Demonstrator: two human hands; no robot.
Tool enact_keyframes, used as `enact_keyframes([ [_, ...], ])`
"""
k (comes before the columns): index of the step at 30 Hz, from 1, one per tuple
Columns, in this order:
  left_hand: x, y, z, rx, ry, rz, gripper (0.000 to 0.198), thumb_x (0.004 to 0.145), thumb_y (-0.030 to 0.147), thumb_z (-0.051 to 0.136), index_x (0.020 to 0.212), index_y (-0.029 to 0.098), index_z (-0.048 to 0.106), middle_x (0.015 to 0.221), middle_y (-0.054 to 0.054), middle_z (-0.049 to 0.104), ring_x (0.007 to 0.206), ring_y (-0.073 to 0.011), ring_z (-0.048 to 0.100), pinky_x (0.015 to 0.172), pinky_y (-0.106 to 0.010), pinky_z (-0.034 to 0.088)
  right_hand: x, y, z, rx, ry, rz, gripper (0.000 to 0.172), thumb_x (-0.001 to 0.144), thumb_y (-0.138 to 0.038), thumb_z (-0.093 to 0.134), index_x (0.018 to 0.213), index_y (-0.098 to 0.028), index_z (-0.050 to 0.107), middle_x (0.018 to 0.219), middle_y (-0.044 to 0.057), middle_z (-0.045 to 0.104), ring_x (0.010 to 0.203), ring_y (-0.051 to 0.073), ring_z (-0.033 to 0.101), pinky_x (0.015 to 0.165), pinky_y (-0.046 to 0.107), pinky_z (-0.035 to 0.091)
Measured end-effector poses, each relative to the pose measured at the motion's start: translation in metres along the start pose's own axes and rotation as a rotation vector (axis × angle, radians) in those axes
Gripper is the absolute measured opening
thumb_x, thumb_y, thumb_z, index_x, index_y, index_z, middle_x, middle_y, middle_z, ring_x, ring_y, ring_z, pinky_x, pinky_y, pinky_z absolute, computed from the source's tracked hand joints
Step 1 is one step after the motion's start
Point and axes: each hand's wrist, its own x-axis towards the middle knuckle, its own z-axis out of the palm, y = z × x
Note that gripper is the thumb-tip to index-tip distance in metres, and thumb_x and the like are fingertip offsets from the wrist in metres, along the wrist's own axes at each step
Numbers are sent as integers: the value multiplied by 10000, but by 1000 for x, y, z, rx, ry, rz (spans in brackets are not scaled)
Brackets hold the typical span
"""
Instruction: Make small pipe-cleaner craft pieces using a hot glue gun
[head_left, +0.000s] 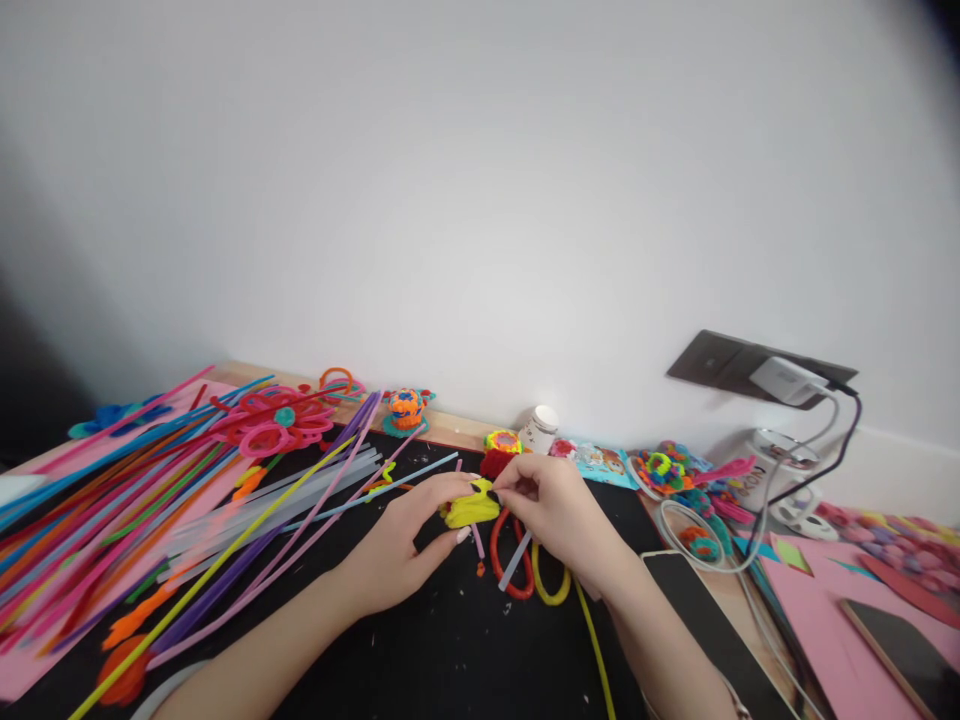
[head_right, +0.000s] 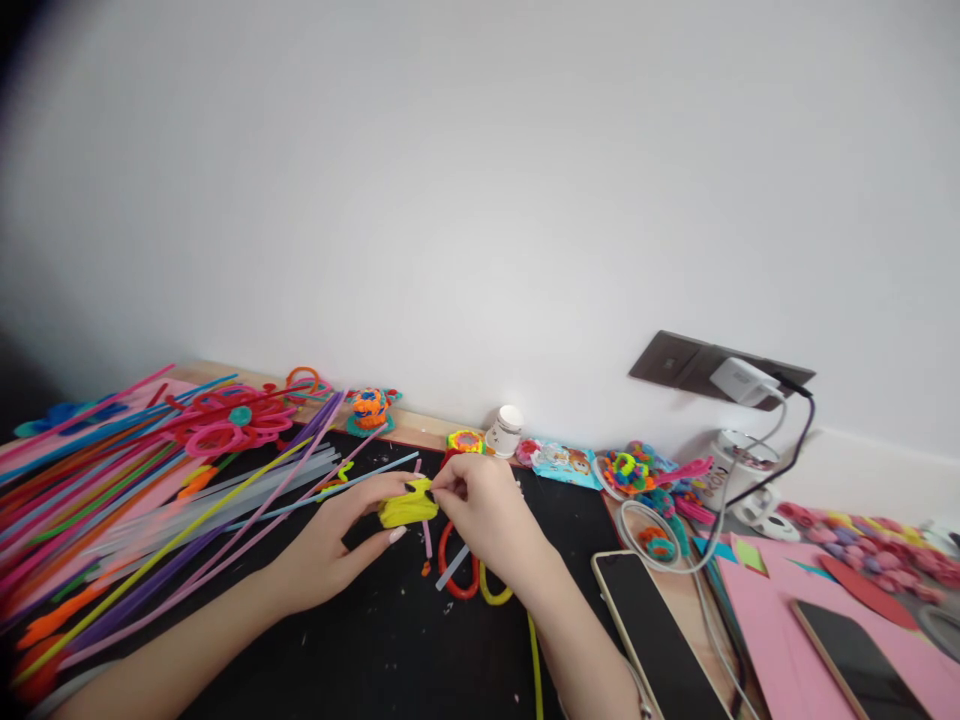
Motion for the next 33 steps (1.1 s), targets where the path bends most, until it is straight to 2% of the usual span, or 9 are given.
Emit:
enact_keyframes([
  [3,0,0,-1,5,-26,46,342,861,137,502,1183,253,508,1337,-70,535,1266,-226,456,1063,-394,368,-1,0,0,57,-10,61,156,748,-61,552,657,-170,618,542,-35,581,447,92,507,434,202,379],
  [6,-1,-1,0,-22,-34,31,331,858,113,497,1154,258,515,1339,-62,535,1258,-219,466,1056,-384,375,0,1,-1,110,-20,116,142,737,-63,554,655,-173,590,500,-60,535,380,73,461,395,195,352],
  [15,-1,-3,4,-223,2,-78,320,850,103,498,1138,241,511,1329,-85,539,1208,-225,522,1009,-382,440,7,15,-3,158,47,91,96,708,-79,567,669,-159,603,638,-9,611,590,124,571,544,226,437],
  [22,-2,-1,5,-313,-13,-128,332,841,71,500,1115,258,505,1327,-63,536,1169,-206,550,982,-362,466,6,13,2,208,-40,141,98,729,-116,586,658,-181,562,490,-65,528,382,84,478,392,201,352],
  [26,-2,0,6,-362,-6,-129,351,858,77,484,1146,276,490,1323,-54,532,1174,-199,545,1000,-369,450,6,11,2,207,-52,168,111,741,-116,576,659,-186,548,449,-80,505,336,77,446,372,201,321],
  [29,-1,0,6,-397,3,-131,327,868,98,485,1145,272,494,1309,-56,540,1173,-202,547,1003,-371,447,6,12,2,197,-45,158,113,728,-111,578,647,-185,550,477,-70,517,380,86,471,400,205,341],
  [33,-1,0,7,-431,6,-152,274,875,130,497,1118,257,500,1316,-68,529,1165,-208,554,999,-367,449,7,15,1,213,-5,124,73,703,-113,586,657,-170,586,604,-24,588,529,113,543,493,220,397],
])
